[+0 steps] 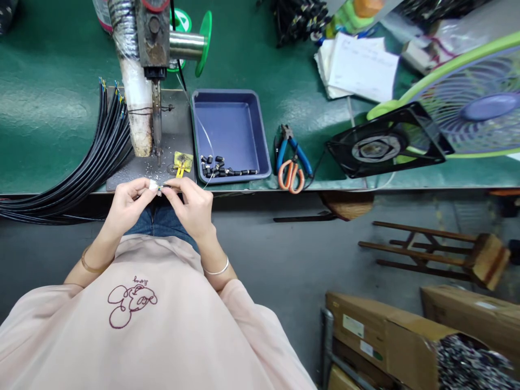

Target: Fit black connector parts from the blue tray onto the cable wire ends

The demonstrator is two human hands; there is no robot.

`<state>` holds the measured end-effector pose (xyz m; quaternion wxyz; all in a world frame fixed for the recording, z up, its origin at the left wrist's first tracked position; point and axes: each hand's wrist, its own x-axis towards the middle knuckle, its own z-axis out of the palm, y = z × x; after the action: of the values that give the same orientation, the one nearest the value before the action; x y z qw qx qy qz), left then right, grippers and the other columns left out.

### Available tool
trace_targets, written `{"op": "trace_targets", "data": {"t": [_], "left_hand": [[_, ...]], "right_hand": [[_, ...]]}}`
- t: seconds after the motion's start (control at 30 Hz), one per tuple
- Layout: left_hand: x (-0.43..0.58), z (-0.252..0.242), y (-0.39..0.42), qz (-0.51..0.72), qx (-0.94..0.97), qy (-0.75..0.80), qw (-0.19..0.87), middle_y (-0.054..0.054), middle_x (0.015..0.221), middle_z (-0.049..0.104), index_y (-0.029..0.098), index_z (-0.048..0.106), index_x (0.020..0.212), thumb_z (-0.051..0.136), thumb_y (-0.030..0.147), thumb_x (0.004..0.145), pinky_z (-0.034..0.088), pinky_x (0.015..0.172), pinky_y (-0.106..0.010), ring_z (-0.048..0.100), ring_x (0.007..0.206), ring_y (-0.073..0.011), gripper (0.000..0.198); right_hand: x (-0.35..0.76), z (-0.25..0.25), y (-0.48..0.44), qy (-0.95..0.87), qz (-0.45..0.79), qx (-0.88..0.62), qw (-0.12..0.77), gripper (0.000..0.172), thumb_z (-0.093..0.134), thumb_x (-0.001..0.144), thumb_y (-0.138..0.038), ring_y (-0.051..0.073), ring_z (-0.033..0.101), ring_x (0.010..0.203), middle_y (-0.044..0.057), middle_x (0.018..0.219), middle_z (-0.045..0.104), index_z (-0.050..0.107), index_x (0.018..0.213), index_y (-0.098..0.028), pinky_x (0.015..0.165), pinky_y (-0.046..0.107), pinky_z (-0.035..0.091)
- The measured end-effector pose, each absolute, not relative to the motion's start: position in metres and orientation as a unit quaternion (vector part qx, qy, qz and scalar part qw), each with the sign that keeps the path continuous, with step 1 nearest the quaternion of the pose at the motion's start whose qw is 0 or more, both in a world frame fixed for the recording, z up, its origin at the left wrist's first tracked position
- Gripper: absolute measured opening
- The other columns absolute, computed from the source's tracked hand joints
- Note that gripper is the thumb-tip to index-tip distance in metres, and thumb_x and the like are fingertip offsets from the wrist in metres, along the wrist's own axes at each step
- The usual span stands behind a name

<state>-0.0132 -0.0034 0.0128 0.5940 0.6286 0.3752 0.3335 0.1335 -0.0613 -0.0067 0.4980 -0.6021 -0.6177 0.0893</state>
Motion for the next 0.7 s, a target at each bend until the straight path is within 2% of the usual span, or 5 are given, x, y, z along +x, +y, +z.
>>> {"op": "trace_targets", "data": {"t": [0.1,0.2,0.3,0.5,0.7], "left_hand": [[-0.012,0.012,-0.002,0.329,0.611,0.386,0.608,0.005,0.059,0.035,0.018,0.049,0.063,0.058,0.033,0.085,0.023,0.053,-0.026,0.029,0.055,-0.0085,0.029],[-0.012,0.011,0.002,0.326,0.587,0.396,0.627,0.006,0.056,0.032,0.018,0.052,0.063,0.059,0.033,0.083,0.022,0.051,-0.026,0.025,0.051,-0.0082,0.026],[-0.010,0.011,0.007,0.331,0.566,0.396,0.643,0.007,0.054,0.028,0.019,0.050,0.062,0.061,0.033,0.081,0.019,0.049,-0.026,0.021,0.049,-0.0076,0.026],[-0.006,0.010,0.012,0.325,0.563,0.395,0.649,0.007,0.054,0.030,0.019,0.050,0.062,0.061,0.035,0.081,0.017,0.047,-0.026,0.021,0.048,-0.0068,0.027],[-0.004,0.008,0.017,0.328,0.583,0.400,0.626,0.007,0.054,0.028,0.019,0.045,0.059,0.060,0.034,0.081,0.016,0.046,-0.026,0.022,0.048,-0.0072,0.030]], "right_hand": [[0.134,-0.005,-0.065,-0.538,0.109,-0.589,0.593,0.016,0.056,0.100,-0.038,0.007,0.044,0.042,-0.009,0.058,0.052,0.063,0.104,-0.024,0.042,0.022,0.036],[0.134,-0.006,-0.068,-0.495,0.101,-0.559,0.657,0.013,0.053,0.101,-0.032,0.008,0.054,0.043,-0.008,0.065,0.062,0.058,0.113,-0.028,0.044,0.021,0.044],[0.134,-0.010,-0.069,-0.505,0.115,-0.588,0.622,0.011,0.056,0.100,-0.024,0.007,0.063,0.047,-0.005,0.083,0.075,0.060,0.110,-0.027,0.048,0.020,0.053],[0.131,-0.014,-0.061,-0.607,0.015,-0.580,0.542,0.010,0.066,0.091,-0.014,0.018,0.077,0.093,0.003,0.098,0.078,0.064,0.089,-0.023,0.079,0.031,0.065],[0.129,-0.013,-0.054,-0.613,-0.012,-0.571,0.545,0.016,0.063,0.089,-0.010,0.018,0.076,0.089,0.004,0.098,0.077,0.057,0.083,-0.024,0.078,0.033,0.064]]}}
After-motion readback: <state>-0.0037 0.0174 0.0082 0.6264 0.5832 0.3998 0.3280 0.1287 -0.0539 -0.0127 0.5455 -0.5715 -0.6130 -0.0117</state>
